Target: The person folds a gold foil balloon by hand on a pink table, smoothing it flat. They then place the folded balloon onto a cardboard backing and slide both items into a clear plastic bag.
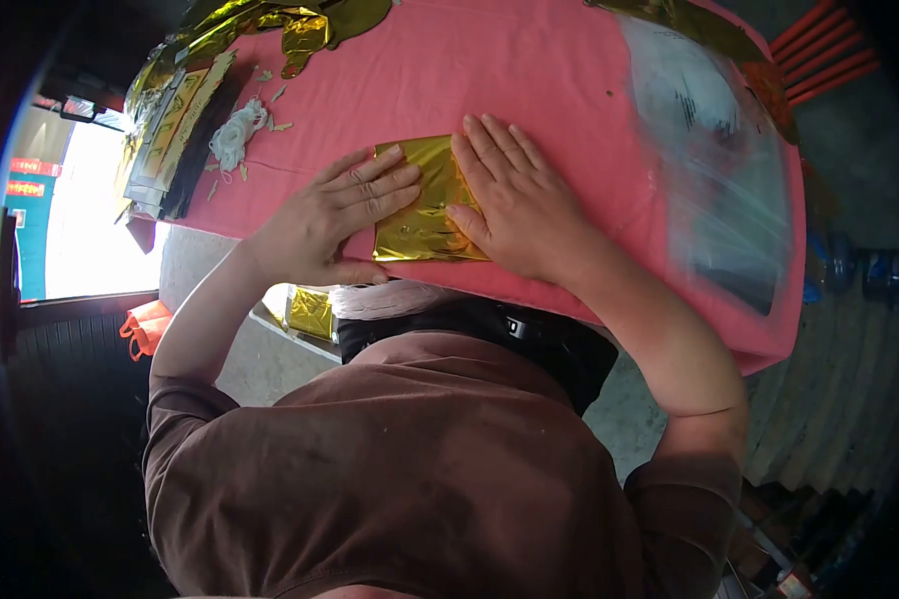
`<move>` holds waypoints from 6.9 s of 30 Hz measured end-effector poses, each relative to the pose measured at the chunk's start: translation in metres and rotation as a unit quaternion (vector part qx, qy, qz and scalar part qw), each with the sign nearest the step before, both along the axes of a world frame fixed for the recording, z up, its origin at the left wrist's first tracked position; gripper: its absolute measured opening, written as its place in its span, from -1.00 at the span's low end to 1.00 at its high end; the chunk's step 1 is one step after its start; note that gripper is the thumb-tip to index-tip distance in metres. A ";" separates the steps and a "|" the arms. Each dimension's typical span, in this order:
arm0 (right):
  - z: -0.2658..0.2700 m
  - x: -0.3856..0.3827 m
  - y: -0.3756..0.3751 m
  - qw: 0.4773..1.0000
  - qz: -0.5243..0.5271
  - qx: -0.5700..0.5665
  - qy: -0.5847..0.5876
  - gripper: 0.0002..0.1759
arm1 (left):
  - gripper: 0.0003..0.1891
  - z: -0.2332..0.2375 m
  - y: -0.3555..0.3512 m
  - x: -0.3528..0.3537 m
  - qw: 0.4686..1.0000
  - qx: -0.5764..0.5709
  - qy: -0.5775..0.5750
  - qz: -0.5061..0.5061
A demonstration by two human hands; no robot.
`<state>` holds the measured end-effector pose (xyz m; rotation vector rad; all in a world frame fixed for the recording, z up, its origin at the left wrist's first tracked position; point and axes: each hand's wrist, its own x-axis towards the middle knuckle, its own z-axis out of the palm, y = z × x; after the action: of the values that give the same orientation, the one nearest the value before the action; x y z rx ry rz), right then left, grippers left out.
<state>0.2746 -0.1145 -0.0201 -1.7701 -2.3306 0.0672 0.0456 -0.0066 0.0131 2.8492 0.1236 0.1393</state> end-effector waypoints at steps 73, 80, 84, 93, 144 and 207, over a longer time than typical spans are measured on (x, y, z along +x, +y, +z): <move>0.003 0.043 0.020 0.690 -0.060 -0.089 0.716 -0.82 | -0.79 -0.018 0.016 0.051 0.674 -0.616 -0.299 0.276; 0.004 0.041 0.017 0.671 -0.078 -0.107 0.729 -0.80 | -0.72 0.012 0.063 -0.016 0.873 -0.096 -0.265 0.397; -0.003 0.045 0.020 0.689 -0.075 -0.109 0.712 -0.79 | -0.72 0.009 0.127 -0.088 0.811 0.330 -0.171 0.452; 0.004 0.040 0.018 0.679 -0.072 -0.103 0.723 -0.80 | -0.85 0.012 0.119 -0.103 0.758 0.344 0.066 0.550; -0.001 0.050 0.022 0.739 -0.052 -0.114 0.662 -0.79 | -0.66 -0.019 0.052 0.029 0.894 -0.162 -0.125 0.400; 0.017 0.061 0.033 0.653 -0.096 -0.176 0.730 -0.88 | -0.81 0.000 0.047 0.003 0.885 -0.250 -0.208 0.332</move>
<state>0.3360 -0.0818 -0.0030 -1.1176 -0.8952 1.3834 0.0486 0.0405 0.0129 2.0943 0.8955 0.7325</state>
